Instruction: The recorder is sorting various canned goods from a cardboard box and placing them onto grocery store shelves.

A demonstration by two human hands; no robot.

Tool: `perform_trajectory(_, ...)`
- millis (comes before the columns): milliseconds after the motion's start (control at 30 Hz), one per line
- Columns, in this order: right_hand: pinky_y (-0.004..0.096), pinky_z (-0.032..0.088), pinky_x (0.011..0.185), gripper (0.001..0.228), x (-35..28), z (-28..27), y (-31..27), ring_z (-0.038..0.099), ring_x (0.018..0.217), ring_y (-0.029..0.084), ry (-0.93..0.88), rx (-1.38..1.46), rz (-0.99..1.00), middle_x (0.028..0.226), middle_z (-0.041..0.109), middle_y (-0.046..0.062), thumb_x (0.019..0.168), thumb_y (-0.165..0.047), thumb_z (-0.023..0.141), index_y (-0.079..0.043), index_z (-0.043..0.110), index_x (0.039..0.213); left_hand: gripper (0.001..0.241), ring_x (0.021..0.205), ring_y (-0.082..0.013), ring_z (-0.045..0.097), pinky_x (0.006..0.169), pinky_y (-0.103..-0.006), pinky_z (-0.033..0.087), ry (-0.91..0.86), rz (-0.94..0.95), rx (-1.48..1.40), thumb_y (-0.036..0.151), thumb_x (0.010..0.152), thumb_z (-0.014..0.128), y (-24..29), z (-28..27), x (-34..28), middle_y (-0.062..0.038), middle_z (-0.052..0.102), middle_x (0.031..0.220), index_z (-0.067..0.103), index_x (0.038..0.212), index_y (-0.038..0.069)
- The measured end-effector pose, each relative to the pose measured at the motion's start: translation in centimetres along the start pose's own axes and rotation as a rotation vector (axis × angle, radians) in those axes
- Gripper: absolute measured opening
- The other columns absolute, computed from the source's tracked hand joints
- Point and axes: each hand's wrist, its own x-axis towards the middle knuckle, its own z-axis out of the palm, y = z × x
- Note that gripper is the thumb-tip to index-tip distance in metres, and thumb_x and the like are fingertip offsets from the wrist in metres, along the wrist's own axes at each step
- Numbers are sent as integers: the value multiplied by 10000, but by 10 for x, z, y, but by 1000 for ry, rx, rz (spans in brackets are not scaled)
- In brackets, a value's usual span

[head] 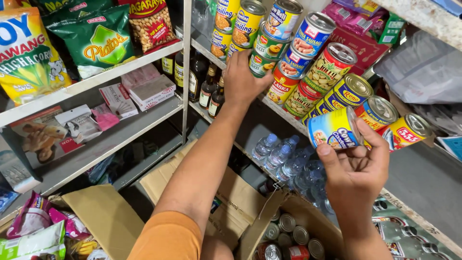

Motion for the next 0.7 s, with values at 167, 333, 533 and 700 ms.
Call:
perform_trajectory(167,380,557,1147,589,1,0,0,656,1220,217,6,13,4,1354,615,211,1007,51,724,35,380,1484,615,1049,-349,639,901,-483,540,-41,-23,-21,341,666,875,-3,-2,1,-140,638,1088,619,1139,42)
perform_trajectory(333,385,553,1152,609,-2,0,0,648,1236,219,18,18,19,1377,603,211,1003,57,722,30,383,1508,589,1042,-333,641,908,-456,554,-65,-17,-68,333,730,863,4,-20,13,-127,614,1112,591,1170,52)
perform_trajectory(533,386,551,1165,610,-3,-4,4,644,1252,217,13,50,4,1413,592,214,1004,62,725,24,383,1508,632,1116,-378,601,927,-460,539,-34,249,-112,305,799,876,17,-33,51,-146,533,1211,521,1262,61)
perform_trajectory(700,378,549,1130,596,-1,-7,8,646,1265,225,19,26,-16,1394,595,224,992,57,745,42,381,1464,548,1068,-363,633,870,-448,548,-319,394,-69,265,839,889,9,-36,71,-120,540,1212,521,1218,119)
